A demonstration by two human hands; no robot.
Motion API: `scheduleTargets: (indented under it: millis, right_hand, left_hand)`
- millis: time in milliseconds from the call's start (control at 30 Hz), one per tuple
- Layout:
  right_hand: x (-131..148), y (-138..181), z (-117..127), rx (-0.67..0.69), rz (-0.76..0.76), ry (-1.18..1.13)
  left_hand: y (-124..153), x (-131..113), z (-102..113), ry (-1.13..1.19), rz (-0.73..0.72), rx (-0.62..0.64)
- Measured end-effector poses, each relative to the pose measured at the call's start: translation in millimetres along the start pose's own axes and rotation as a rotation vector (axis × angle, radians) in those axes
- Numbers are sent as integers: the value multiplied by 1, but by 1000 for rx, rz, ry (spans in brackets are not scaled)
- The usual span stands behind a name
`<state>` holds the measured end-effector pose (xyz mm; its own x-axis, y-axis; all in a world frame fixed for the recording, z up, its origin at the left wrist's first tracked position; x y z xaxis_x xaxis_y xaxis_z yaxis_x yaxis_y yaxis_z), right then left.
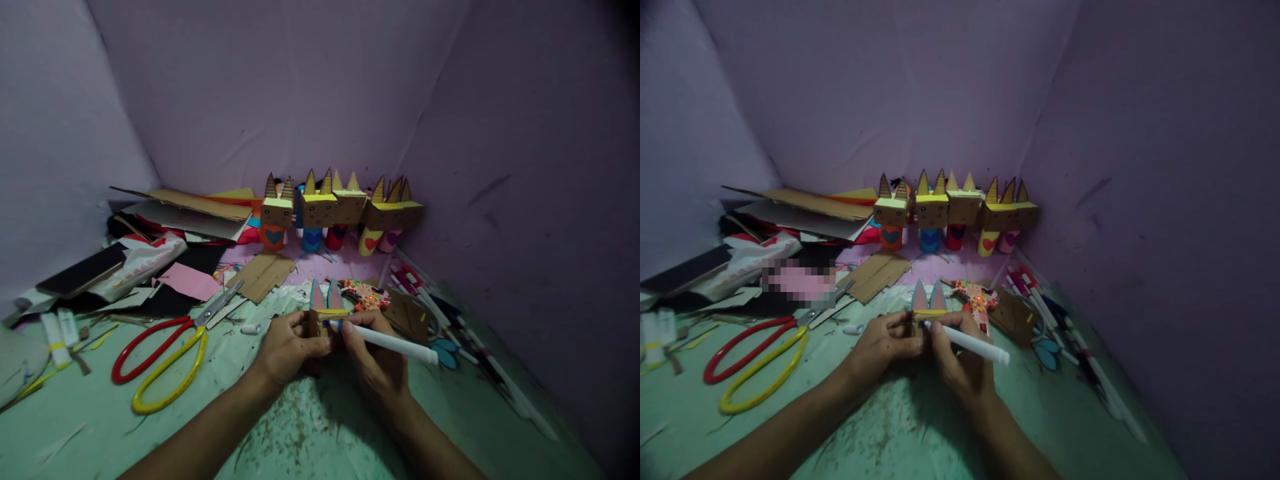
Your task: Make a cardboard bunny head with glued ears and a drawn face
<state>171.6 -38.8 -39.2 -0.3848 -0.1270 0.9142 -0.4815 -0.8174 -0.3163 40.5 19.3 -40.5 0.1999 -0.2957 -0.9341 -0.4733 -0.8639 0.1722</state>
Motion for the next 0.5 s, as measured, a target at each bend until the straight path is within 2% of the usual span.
scheduleTargets:
  millis: [500]
  right_hand:
    - [5, 2, -1, 1, 63, 13]
  left_hand:
    - [0, -2, -1, -5, 7, 18]
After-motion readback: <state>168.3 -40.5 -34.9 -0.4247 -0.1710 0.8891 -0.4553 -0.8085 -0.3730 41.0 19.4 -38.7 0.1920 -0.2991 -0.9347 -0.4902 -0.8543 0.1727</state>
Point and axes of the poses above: each hand's wrist, its own y-axis away from the middle knuckle, its own z-axis out of the back of the hand, x = y × z, the point moved 2 cm from there along -y, towards the middle knuckle, and after that the axes turned 11 degrees about -z, right-handed, at the moved point
